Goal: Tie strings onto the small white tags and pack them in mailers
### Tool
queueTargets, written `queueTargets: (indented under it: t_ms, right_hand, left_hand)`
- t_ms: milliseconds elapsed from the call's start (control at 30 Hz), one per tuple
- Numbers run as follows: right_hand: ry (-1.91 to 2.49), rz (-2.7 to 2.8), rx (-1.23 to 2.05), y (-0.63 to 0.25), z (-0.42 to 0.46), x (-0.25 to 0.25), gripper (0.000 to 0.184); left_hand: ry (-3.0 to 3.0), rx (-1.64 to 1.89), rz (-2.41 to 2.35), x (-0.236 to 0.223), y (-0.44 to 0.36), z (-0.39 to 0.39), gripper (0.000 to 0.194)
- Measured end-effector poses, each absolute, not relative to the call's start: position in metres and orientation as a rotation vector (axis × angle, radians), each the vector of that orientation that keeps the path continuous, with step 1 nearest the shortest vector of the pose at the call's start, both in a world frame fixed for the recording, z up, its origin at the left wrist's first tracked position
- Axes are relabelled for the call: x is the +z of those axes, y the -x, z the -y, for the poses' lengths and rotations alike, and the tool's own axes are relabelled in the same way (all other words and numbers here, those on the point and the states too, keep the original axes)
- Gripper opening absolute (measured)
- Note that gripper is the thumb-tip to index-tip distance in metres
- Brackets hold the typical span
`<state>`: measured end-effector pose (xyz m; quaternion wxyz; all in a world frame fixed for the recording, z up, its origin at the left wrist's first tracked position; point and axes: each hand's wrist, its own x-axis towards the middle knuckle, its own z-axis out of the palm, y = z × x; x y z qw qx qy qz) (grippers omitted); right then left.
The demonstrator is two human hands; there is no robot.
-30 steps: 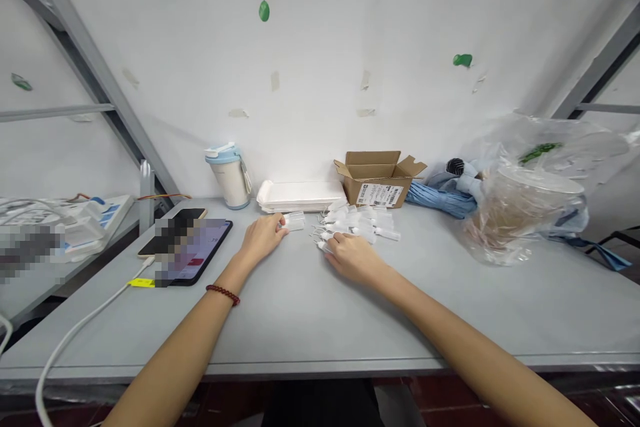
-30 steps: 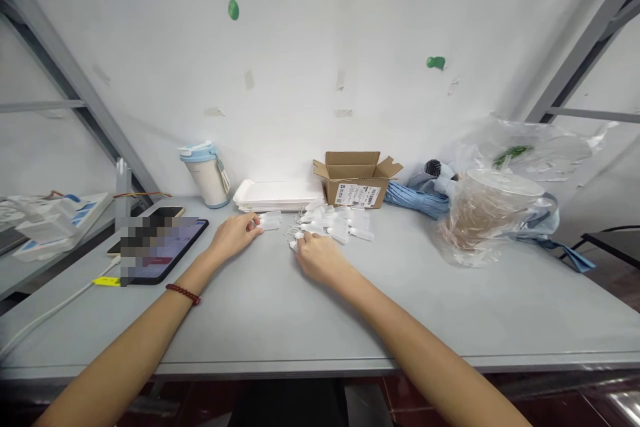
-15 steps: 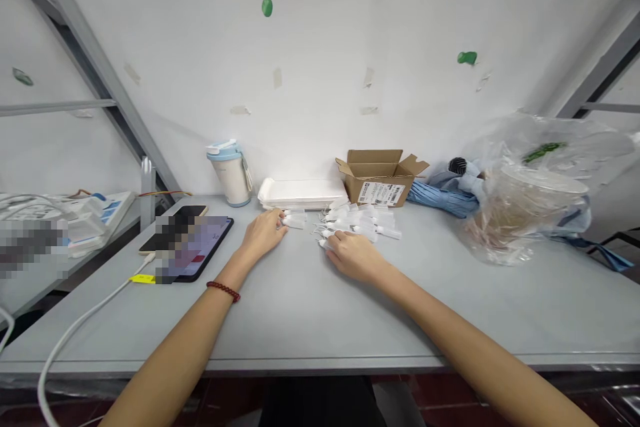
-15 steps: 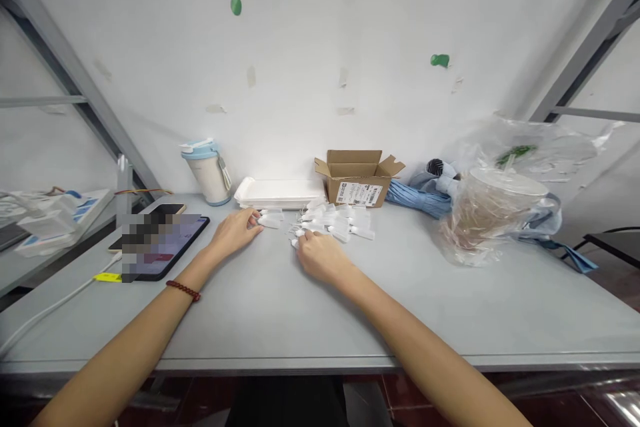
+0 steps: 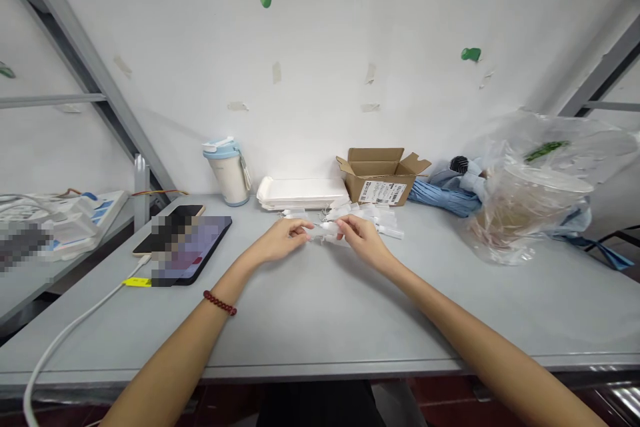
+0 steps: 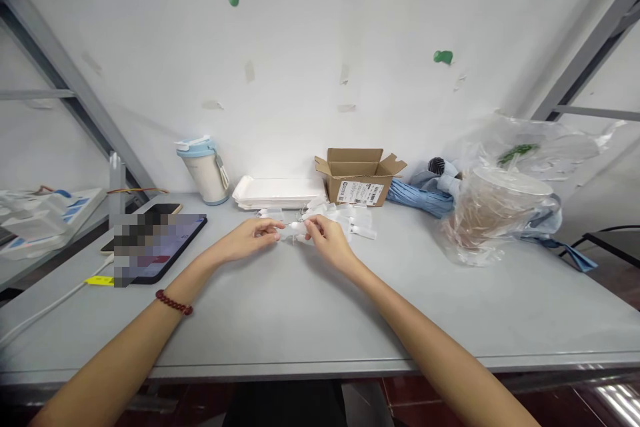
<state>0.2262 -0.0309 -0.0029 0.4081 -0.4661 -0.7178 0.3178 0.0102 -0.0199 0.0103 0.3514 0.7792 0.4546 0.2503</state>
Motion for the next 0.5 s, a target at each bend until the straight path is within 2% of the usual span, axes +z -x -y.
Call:
queueTargets:
  t_ms: [200,500]
  right_hand:
    - [1.128,1.687,0.922,-0.2249,0.0293,-0.0041,0.035]
    - [1.167,1.664,0.835,-0.2283,0.0284,-0.0008,0.034]
  left_hand:
    - [-1.859,0.627,-1.022,0.0082,-0.0146,0.0222,0.039]
    - [-1.678,0.759,-1.107,0.0167,-0.0117,0.019,0.035]
